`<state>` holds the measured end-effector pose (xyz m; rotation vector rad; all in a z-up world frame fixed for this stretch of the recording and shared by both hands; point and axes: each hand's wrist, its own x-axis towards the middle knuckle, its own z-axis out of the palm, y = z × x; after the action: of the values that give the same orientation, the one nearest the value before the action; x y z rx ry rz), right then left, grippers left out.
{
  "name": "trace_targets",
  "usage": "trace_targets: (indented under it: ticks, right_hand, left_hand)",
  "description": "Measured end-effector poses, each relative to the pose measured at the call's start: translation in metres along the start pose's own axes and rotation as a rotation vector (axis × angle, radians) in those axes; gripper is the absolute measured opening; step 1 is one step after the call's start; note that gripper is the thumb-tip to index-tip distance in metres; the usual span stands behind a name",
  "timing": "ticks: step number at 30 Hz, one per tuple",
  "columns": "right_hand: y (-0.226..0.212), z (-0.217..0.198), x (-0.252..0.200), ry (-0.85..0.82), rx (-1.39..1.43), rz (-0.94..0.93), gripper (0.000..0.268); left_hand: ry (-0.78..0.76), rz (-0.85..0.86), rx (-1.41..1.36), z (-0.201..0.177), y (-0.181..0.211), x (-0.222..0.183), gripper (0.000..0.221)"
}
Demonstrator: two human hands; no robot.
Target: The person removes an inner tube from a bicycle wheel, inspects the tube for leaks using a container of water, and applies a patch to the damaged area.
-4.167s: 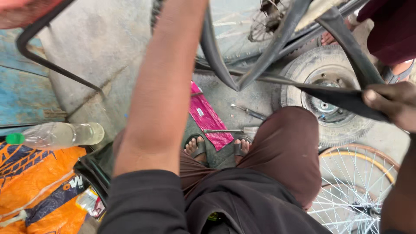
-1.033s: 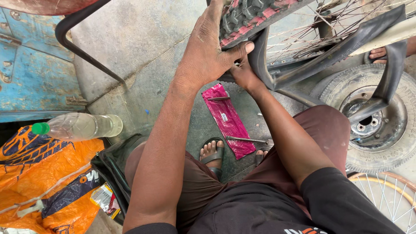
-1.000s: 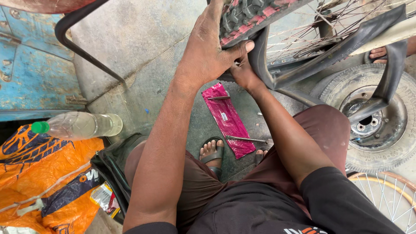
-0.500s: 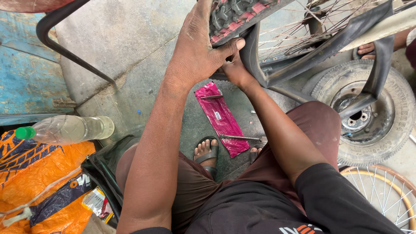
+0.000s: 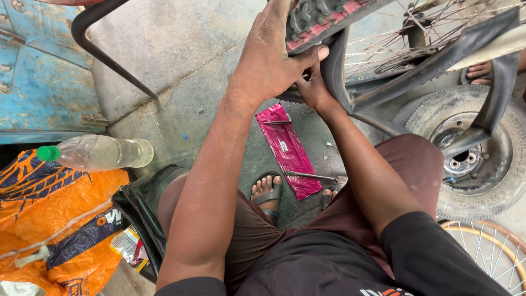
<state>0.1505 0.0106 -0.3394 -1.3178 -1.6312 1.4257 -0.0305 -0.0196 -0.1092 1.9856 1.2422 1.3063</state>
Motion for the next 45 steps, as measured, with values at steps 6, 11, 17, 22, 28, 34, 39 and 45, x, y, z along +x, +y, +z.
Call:
trace_targets:
  ticks: [6, 11, 17, 22, 28, 34, 39, 45]
  right_hand:
    - [0.026, -0.001, 0.011, -0.008, 0.094, -0.219, 0.082]
    - [0.038, 0.001, 0.024, 0.000, 0.066, -0.334, 0.087]
    - [0.027, 0.007, 0.017, -0.039, 0.255, -0.213, 0.081]
    - [0.021, -0.001, 0.027, -0.018, 0.116, -0.260, 0.064]
    - [0.022, -0.002, 0.026, -0.029, 0.170, -0.148, 0.056]
    - [0.004, -0.001, 0.018, -0.048, 0.218, -0.048, 0.049]
    - [-0.008, -0.002, 0.012, -0.011, 0.150, -0.001, 0.061]
    - [-0.005, -0.005, 0.011, -0.041, 0.105, -0.040, 0.061]
  left_hand:
    - [0.011, 0.062, -0.021, 0.000, 0.004, 0.003, 0.092]
    - [-0.006, -0.059, 0.008, -0.014, 0.024, 0.014, 0.071]
    - [-0.043, -0.155, 0.043, -0.018, 0.041, 0.014, 0.072]
    - [-0.044, -0.153, 0.013, -0.019, 0.043, 0.019, 0.072]
    - [-0.038, -0.145, -0.005, -0.020, 0.044, 0.018, 0.073]
    - [-0.038, -0.179, 0.019, -0.018, 0.043, 0.017, 0.074]
    - [-0.045, -0.179, 0.044, -0.018, 0.044, 0.019, 0.073]
    - [-0.058, -0.168, 0.037, -0.018, 0.042, 0.018, 0.073]
